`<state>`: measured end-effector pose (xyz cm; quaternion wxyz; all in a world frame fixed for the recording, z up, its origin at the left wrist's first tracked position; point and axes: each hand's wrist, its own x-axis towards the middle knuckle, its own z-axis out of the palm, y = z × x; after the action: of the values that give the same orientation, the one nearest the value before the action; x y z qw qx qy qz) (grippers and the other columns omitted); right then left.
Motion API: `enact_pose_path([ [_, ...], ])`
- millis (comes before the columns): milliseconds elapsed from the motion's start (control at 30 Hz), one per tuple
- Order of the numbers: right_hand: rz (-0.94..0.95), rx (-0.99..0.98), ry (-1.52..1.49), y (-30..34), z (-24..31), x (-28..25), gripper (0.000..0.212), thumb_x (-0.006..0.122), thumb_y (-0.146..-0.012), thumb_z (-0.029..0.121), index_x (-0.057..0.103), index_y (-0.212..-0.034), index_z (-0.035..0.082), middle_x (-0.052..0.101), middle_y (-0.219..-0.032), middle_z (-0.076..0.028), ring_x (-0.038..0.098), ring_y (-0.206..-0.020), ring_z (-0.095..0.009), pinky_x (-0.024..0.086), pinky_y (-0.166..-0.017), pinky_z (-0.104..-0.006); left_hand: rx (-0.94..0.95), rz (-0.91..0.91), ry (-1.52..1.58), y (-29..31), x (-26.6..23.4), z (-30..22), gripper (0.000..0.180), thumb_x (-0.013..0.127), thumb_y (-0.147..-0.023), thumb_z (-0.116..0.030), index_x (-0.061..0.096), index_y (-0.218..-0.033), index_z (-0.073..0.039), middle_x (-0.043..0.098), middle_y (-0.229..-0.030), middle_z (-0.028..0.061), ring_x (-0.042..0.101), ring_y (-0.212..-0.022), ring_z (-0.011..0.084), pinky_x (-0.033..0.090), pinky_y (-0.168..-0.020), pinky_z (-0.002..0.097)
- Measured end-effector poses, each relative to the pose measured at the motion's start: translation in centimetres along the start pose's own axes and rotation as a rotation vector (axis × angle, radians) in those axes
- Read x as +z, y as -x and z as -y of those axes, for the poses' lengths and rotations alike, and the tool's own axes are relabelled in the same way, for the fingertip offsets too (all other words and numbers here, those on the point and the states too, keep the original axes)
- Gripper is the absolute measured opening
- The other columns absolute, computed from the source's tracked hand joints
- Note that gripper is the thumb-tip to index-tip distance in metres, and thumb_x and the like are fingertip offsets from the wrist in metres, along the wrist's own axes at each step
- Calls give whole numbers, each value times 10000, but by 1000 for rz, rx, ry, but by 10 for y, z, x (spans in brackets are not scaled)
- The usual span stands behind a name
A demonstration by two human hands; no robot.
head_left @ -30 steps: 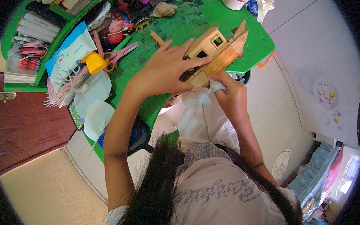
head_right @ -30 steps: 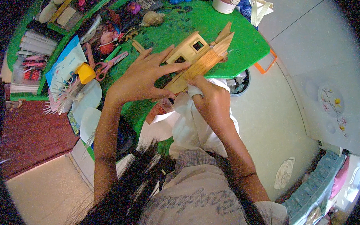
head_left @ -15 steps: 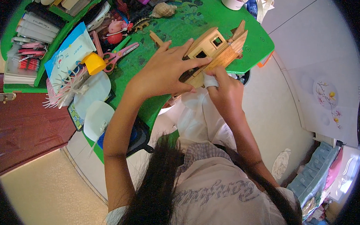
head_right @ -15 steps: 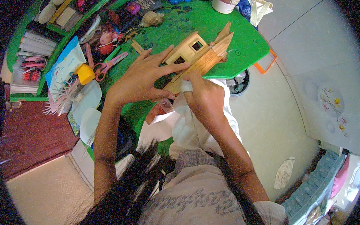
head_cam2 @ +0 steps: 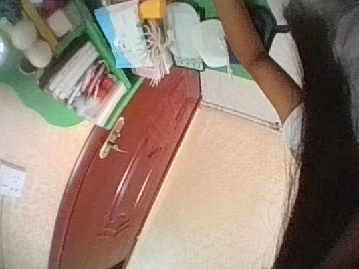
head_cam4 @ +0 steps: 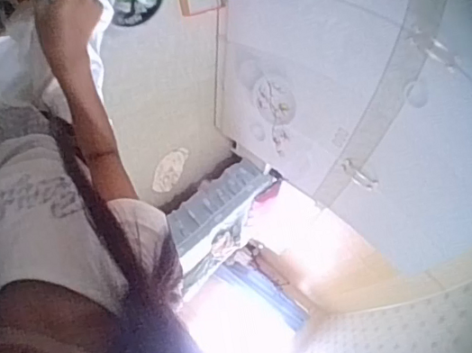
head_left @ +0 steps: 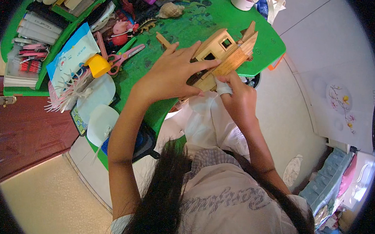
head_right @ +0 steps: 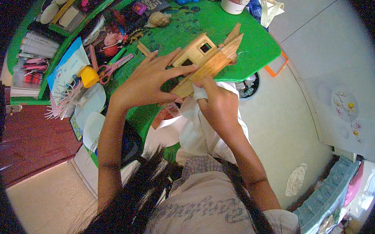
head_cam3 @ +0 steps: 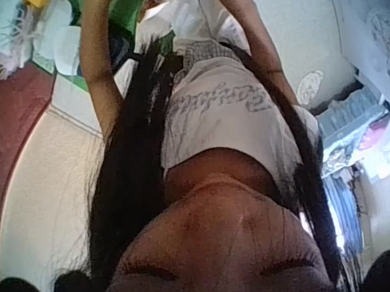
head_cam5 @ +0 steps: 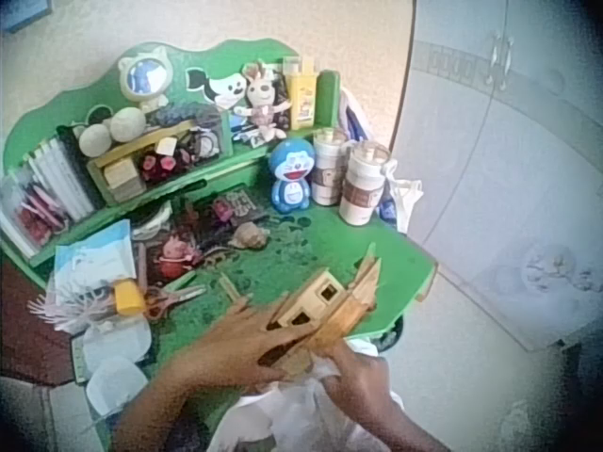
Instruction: The person pulls a wet wipe from a package, wraps it around a finger, and cleans a wooden boat model by wiping down its different surfaces.
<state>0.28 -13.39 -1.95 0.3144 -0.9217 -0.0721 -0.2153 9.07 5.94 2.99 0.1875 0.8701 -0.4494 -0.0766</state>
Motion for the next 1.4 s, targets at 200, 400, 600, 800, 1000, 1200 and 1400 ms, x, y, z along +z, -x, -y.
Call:
enact_pose_path([
  [200, 42, 56, 22, 1, 3, -5, 131, 672, -773, 18, 627, -891, 52, 693, -783, -108, 687, -672, -272, 522, -558, -343, 0, 6, -3, 0, 0, 1, 807, 766, -683, -377, 413, -1408, -339, 263, -1506, 222, 279, -1391, 357, 167, -1129, 557],
  [400, -61, -13, -42, -2, -2, 4, 218, 627, -706, 45, 601, -910, 114, 640, -653, -125, 649, -595, -296, 487, -526, -401, -1, 10, -7, 0, 0, 1, 800, 756, -690, -396, 412, -1410, -335, 257, -1508, 230, 272, -1394, 361, 164, -1128, 559],
  [600, 42, 80, -15, -12, 10, 3, 151, 662, -754, 7, 614, -892, 45, 685, -785, -125, 681, -684, -286, 515, -577, -346, -1, 20, -20, 0, -1, 0, 807, 757, -686, -409, 413, -1411, -328, 252, -1511, 227, 269, -1395, 361, 170, -1127, 556],
  [800, 54, 63, -37, -11, 6, 2, 137, 662, -778, 30, 611, -903, 49, 684, -789, -125, 682, -690, -287, 515, -582, -344, -1, 13, -6, 0, 0, 1, 817, 769, -677, -393, 414, -1410, -328, 252, -1512, 223, 274, -1393, 360, 172, -1129, 550],
  [1000, 7, 71, -100, 0, -2, 2, 292, 618, -682, 33, 602, -959, 123, 668, -745, -125, 658, -647, -311, 512, -580, -404, 4, 12, -3, 0, 0, 1, 827, 772, -678, -383, 403, -1416, -343, 257, -1508, 227, 282, -1388, 363, 170, -1128, 554],
  [1200, 94, 131, -110, 2, 1, -6, 166, 624, -764, -63, 606, -914, 4, 697, -858, -142, 707, -811, -269, 545, -654, -326, 9, 16, 4, 0, 0, 3, 830, 768, -682, -407, 394, -1420, -345, 249, -1503, 248, 279, -1388, 369, 163, -1125, 565],
  [1400, 28, 52, -116, 1, -5, -1, 267, 610, -677, -1, 603, -925, 96, 671, -773, -138, 656, -660, -319, 510, -584, -410, 8, 24, -3, 0, 0, 2, 828, 765, -688, -408, 390, -1423, -342, 243, -1504, 253, 270, -1392, 370, 159, -1125, 565],
])
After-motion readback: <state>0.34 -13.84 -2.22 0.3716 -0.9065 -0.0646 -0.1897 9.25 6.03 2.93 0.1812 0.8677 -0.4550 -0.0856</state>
